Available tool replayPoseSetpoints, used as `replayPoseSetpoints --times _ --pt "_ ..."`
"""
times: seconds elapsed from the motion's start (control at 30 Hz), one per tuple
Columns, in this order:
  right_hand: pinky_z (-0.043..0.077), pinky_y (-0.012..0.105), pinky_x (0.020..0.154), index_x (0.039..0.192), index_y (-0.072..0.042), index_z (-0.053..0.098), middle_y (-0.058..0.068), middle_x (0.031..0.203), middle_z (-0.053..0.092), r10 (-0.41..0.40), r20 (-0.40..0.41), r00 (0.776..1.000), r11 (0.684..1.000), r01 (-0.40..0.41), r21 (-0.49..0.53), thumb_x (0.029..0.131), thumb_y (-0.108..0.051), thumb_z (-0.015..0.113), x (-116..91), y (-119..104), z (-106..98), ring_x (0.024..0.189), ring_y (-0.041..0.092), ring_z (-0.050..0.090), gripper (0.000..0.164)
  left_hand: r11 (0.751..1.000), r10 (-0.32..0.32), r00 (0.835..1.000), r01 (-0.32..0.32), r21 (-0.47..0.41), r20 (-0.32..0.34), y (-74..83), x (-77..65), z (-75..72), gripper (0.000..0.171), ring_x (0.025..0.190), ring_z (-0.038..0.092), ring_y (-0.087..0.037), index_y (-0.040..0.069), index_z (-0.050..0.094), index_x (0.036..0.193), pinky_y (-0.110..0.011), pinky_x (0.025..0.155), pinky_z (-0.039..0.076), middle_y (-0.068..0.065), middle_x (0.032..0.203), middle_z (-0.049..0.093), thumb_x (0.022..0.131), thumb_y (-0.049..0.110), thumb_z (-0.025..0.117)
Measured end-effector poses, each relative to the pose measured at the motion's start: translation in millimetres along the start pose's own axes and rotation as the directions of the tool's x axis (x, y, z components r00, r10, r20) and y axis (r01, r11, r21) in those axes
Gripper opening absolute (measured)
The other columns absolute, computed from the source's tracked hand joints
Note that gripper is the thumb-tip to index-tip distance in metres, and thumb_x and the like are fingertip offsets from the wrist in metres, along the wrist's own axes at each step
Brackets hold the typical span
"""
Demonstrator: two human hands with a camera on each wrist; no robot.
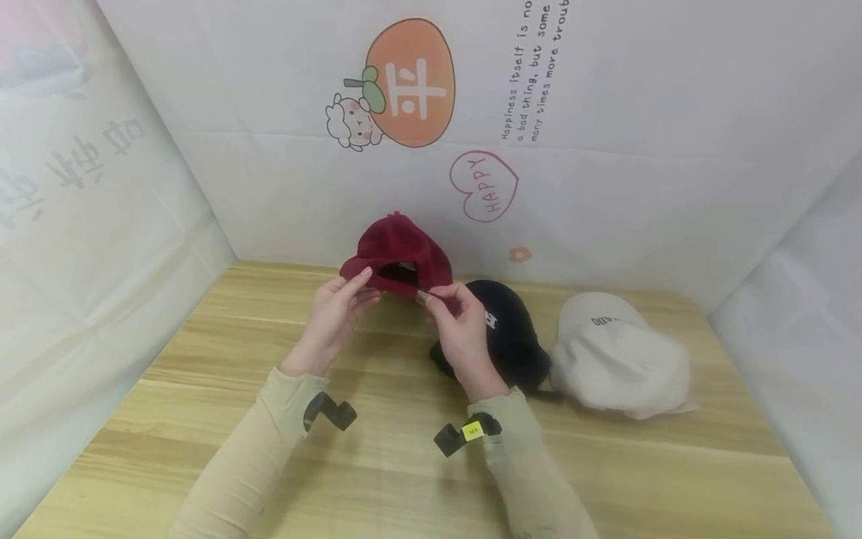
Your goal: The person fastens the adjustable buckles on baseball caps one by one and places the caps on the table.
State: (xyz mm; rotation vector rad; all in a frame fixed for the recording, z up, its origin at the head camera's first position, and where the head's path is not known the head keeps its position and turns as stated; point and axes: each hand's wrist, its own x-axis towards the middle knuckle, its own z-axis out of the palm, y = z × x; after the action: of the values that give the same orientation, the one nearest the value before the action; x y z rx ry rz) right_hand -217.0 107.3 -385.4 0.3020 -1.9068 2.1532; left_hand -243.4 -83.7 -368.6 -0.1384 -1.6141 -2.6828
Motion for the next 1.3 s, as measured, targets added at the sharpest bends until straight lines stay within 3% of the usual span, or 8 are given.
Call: replayPoseSetpoints --times 0.27,0.57,1.0,1.3 --pt "0.053 0.027 0.063 0.089 0.003 0.048 0.015 0.106 0.056 -0.005 -0.013 1.0 0.999 0.005 0.04 0.093 -0.005 0.058 -2.0 0.8 1.9 0.077 0.021 0.057 0.014 1.0 0.004 1.0 -0.004 -0.011 -0.011 -2.7 0.1 1.4 0.02 0.077 0.063 -0.025 0.0 0.058 0.084 -0.031 0.076 0.053 -0.011 0.084 0.064 0.087 0.016 0.069" --pt "0.052 0.026 0.059 0.087 0.004 0.044 0.018 0.105 0.06 0.005 -0.022 1.0 0.997 -0.003 0.082 0.092 -0.001 0.058 -1.9 0.7 1.8 0.074 0.021 0.054 0.016 1.0 0.009 1.0 -0.009 -0.001 -0.017 -3.3 -0.1 3.2 0.022 0.074 0.063 -0.021 0.0 0.056 0.084 -0.029 0.074 0.054 -0.01 0.083 0.064 0.086 0.017 0.07" --pt "0.053 0.03 0.055 0.093 -0.001 0.045 0.02 0.105 0.057 0.046 0.019 0.999 0.99 -0.048 0.133 0.094 -0.012 0.058 -4.1 1.4 -0.7 0.078 0.022 0.058 0.017 1.0 -0.004 1.0 0.005 0.027 -0.013 -8.2 0.6 3.5 0.026 0.074 0.064 -0.021 0.002 0.053 0.081 -0.033 0.077 0.053 -0.01 0.082 0.063 0.086 0.02 0.071" --pt "0.054 0.03 0.057 0.106 -0.006 0.064 0.016 0.094 0.065 0.074 0.073 0.995 0.997 -0.071 -0.038 0.088 -0.013 0.067 -1.0 4.6 -6.7 0.076 0.03 0.058 0.019 1.0 -0.003 1.0 0.003 0.026 -0.019 -6.1 0.6 4.7 0.025 0.073 0.063 -0.019 0.0 0.056 0.085 -0.033 0.077 0.053 -0.01 0.084 0.063 0.086 0.02 0.071"
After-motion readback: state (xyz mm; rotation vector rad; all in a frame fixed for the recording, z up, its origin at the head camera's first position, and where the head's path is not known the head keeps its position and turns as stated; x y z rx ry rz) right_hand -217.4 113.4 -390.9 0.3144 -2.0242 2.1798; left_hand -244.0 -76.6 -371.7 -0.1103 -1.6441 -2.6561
